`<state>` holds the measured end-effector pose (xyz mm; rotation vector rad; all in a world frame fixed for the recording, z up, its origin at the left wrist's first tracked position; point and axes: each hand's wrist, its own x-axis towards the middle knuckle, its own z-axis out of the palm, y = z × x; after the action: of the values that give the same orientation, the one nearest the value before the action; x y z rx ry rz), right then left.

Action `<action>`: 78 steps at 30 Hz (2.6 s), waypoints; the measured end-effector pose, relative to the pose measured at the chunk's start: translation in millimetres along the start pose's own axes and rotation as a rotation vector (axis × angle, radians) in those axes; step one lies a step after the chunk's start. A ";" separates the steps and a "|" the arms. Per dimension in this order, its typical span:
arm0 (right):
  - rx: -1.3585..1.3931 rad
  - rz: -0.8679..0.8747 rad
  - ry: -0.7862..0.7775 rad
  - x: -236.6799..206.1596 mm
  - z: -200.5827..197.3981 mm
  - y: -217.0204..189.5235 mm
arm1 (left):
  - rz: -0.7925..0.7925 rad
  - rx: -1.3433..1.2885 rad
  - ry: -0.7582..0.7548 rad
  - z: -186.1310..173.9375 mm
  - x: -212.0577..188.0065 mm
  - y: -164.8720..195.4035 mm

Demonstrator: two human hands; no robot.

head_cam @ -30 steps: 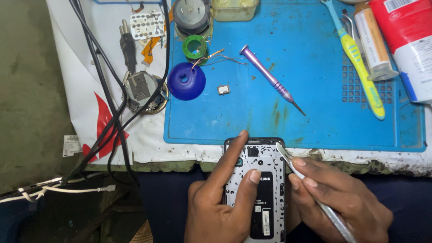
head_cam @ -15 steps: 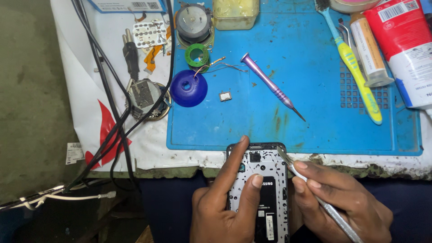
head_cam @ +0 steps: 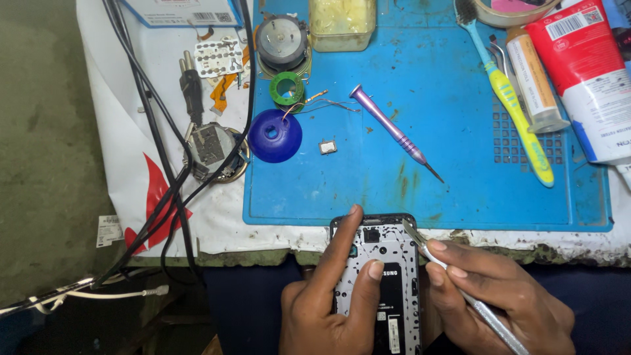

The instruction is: The person works on a disassembled Samsung smartphone, holding its exposed midframe and using a metal pry tool to scrape and pry along the frame edges, first resting the phone on their lap and later holding it over a repair workbench while continuing to work around the frame perimeter.

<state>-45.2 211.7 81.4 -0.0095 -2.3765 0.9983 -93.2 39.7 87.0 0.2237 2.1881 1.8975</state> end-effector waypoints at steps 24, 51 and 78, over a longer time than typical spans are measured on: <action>-0.033 -0.069 0.079 2.0 7.9 -2.2 | 0.026 0.099 -0.019 3.7 0.8 -3.2; 0.012 0.026 0.116 -12.4 11.3 5.3 | 0.139 0.121 0.097 13.2 -5.8 -12.6; -0.050 0.000 -0.317 -12.1 -27.1 -2.7 | 0.093 0.118 0.143 27.3 -14.0 -13.1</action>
<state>-21.0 224.9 92.7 0.1403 -2.6866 1.0018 -71.8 60.0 71.6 0.2195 2.4271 1.8881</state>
